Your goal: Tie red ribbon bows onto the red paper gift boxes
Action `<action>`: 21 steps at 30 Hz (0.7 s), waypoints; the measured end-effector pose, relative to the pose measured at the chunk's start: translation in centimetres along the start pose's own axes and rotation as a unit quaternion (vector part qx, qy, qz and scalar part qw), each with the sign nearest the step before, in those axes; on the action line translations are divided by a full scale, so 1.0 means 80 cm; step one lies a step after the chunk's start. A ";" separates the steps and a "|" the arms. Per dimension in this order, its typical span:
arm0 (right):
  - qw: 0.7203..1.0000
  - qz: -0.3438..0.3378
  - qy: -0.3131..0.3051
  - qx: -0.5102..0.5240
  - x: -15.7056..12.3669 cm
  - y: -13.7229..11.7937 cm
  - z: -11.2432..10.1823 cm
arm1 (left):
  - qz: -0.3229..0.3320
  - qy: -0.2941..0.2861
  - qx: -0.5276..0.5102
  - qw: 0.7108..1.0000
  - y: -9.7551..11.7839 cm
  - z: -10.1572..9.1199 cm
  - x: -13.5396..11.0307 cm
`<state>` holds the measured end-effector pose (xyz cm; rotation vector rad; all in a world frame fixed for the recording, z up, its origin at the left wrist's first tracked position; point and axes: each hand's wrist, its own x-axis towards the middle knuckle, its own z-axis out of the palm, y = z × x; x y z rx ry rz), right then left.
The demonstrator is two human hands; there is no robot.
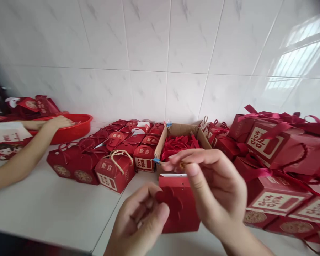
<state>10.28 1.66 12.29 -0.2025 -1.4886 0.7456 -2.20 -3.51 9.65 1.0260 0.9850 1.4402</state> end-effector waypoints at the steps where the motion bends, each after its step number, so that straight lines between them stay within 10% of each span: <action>1: 1.000 0.023 0.010 0.005 0.002 -0.002 -0.003 | 0.044 0.046 0.016 0.998 0.000 0.000 0.003; 8: 0.990 0.115 -0.065 -0.048 0.013 -0.002 -0.011 | 0.188 0.200 0.080 0.958 -0.009 -0.001 0.017; 21: 0.977 0.135 -0.145 -0.085 0.009 0.008 -0.010 | 0.166 0.184 -0.004 0.969 -0.010 -0.007 0.017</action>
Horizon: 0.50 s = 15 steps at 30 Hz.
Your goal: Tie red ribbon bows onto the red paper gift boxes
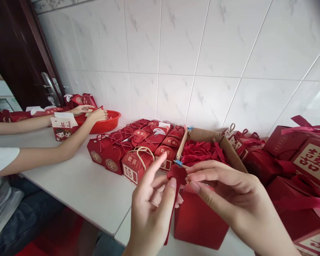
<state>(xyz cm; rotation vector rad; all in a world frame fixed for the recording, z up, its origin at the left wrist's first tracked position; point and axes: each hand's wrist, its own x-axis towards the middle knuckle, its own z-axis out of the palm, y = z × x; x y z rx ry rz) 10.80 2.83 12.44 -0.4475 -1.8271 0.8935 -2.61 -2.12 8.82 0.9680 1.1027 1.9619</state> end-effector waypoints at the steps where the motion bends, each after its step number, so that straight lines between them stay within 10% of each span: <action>1: 1.000 0.000 0.000 -0.003 -0.001 0.001 -0.001 | 0.017 -0.008 0.015 1.000 -0.001 -0.002 0.001; 7: 0.999 -0.016 0.013 -0.038 -0.007 0.007 -0.001 | 0.157 -0.134 0.140 0.968 -0.011 -0.019 0.010; 15: 0.999 -0.021 -0.010 -0.039 -0.001 0.001 0.000 | 0.310 -0.091 0.217 0.921 -0.002 -0.016 0.002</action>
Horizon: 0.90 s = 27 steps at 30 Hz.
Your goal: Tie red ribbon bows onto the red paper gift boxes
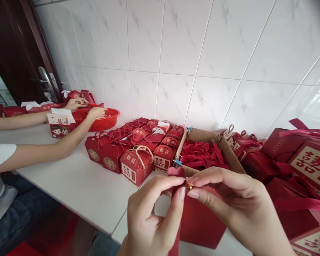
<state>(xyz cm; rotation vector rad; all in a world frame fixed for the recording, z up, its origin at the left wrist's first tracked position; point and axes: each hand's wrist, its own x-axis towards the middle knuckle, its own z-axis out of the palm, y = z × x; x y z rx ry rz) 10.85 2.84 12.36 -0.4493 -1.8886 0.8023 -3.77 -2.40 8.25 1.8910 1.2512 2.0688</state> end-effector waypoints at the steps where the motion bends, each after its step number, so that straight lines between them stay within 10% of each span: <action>1: 1.000 0.000 0.000 0.004 0.000 0.000 0.000 | 0.006 0.009 0.003 1.000 0.001 -0.001 0.000; 27: 1.000 -0.003 -0.009 0.010 0.001 -0.003 -0.003 | 0.053 -0.073 0.060 0.994 -0.013 -0.011 0.001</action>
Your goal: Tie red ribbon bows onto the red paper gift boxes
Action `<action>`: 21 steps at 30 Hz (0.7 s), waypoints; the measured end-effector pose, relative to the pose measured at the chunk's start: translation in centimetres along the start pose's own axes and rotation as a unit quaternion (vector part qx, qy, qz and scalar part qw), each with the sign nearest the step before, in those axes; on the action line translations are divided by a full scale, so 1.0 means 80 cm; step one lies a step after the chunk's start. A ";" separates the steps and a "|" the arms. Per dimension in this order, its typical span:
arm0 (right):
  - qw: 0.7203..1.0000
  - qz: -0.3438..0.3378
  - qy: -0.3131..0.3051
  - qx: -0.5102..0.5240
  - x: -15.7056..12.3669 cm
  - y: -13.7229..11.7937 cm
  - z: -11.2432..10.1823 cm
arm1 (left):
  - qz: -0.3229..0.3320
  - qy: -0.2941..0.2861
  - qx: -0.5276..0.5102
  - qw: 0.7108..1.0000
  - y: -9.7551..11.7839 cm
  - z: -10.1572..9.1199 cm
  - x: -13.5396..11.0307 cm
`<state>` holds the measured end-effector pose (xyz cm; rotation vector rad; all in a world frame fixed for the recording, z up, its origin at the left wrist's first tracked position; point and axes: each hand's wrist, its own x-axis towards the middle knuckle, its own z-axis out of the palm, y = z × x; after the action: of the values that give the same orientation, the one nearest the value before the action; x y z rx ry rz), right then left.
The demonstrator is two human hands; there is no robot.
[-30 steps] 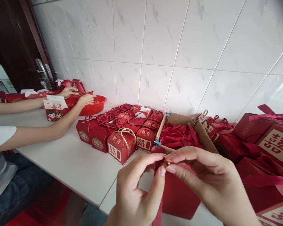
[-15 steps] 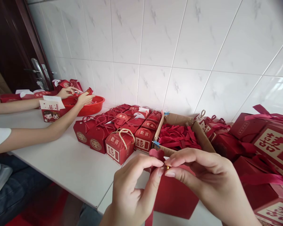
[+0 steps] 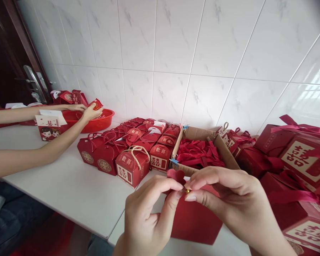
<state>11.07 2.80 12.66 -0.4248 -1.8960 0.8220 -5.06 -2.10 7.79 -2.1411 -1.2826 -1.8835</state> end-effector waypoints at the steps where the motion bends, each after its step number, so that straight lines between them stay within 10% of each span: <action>1: 1.000 -0.004 -0.002 -0.003 0.001 -0.001 0.000 | -0.002 0.001 -0.002 1.000 0.000 0.000 0.000; 21: 1.000 -0.004 0.008 -0.004 0.004 0.000 0.005 | -0.004 0.023 0.015 1.000 -0.001 0.004 0.006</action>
<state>10.59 2.86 12.72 -0.4284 -1.8857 0.8034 -4.87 -1.66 8.06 -2.0694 -1.3027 -1.8927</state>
